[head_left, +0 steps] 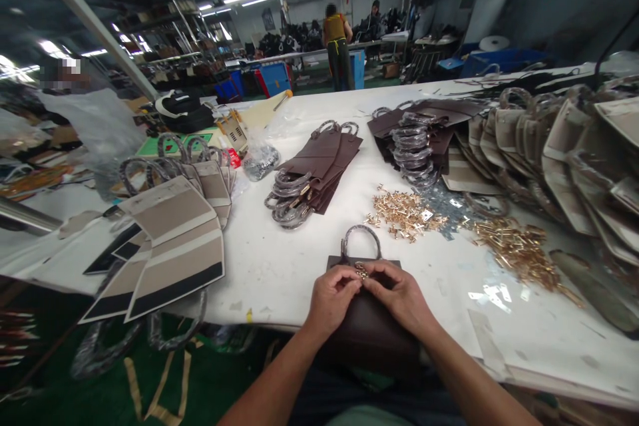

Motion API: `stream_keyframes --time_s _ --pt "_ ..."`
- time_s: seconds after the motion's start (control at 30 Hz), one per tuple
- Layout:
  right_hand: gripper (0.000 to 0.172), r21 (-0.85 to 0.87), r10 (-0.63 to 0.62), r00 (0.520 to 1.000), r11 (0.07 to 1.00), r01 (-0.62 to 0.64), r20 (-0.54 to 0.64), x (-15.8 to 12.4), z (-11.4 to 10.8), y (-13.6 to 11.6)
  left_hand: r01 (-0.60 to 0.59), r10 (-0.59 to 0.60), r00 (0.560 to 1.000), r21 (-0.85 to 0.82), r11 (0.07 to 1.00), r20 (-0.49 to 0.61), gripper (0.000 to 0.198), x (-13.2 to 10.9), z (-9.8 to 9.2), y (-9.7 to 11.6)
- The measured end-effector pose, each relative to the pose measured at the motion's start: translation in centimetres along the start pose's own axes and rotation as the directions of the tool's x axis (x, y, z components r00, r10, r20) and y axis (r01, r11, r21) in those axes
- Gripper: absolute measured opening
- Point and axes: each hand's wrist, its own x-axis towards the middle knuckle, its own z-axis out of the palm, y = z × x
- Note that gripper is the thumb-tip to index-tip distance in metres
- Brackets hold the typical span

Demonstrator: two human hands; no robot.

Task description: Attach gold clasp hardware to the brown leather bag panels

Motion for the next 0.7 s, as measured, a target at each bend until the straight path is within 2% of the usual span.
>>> stream_keyframes --time_s 0.13,0.23,0.33,0.4,0.43,0.5,0.57,0.63,0.7 --pt "0.032 0.01 -0.011 1.0 1.0 0.011 0.017 0.1 -0.1 -0.3 0.035 -0.032 0.998 -0.058 0.998 0.049 0.017 0.0 -0.3 -0.2" --pt "0.03 0.012 -0.025 0.999 1.0 0.024 0.025 0.0 -0.1 -0.6 0.045 -0.044 0.998 -0.004 0.999 0.033 0.02 -0.2 -0.5 -0.1" --pt "0.039 0.085 0.072 0.997 0.994 -0.069 -0.037 -0.2 0.0 -0.4 -0.001 0.039 0.988 0.244 0.97 -0.15 0.027 -0.4 -1.2 0.0" --pt "0.047 0.113 0.118 0.987 0.988 -0.106 -0.11 -0.4 0.3 -0.1 -0.024 0.158 0.957 0.474 0.88 -0.245 0.041 -0.4 -2.0 0.1" --pt "0.05 0.094 0.118 0.983 0.99 -0.105 -0.143 -0.4 0.6 0.1 -0.03 0.201 0.95 0.569 0.822 -0.24 0.046 -0.4 -2.4 0.1" --pt "0.051 -0.034 0.081 0.981 0.995 -0.088 -0.177 -0.4 1.1 0.4 -0.046 0.212 0.964 0.684 0.728 -0.16 0.052 -0.4 -2.9 0.2" --pt "0.046 -0.242 0.017 0.984 0.968 -0.061 -0.176 -0.4 1.7 0.5 -0.045 0.164 0.982 0.718 0.695 -0.097 0.051 -0.2 -2.9 0.3" --pt "0.039 -0.424 -0.049 0.985 0.905 -0.026 -0.164 -0.3 2.2 0.4 -0.014 0.128 0.986 0.704 0.71 -0.11 0.053 0.0 -2.5 0.2" --pt "0.036 -0.491 -0.09 0.984 0.871 0.001 -0.157 -0.4 2.2 0.2 0.042 0.097 0.978 0.636 0.771 -0.183 0.063 0.4 -2.1 0.1"
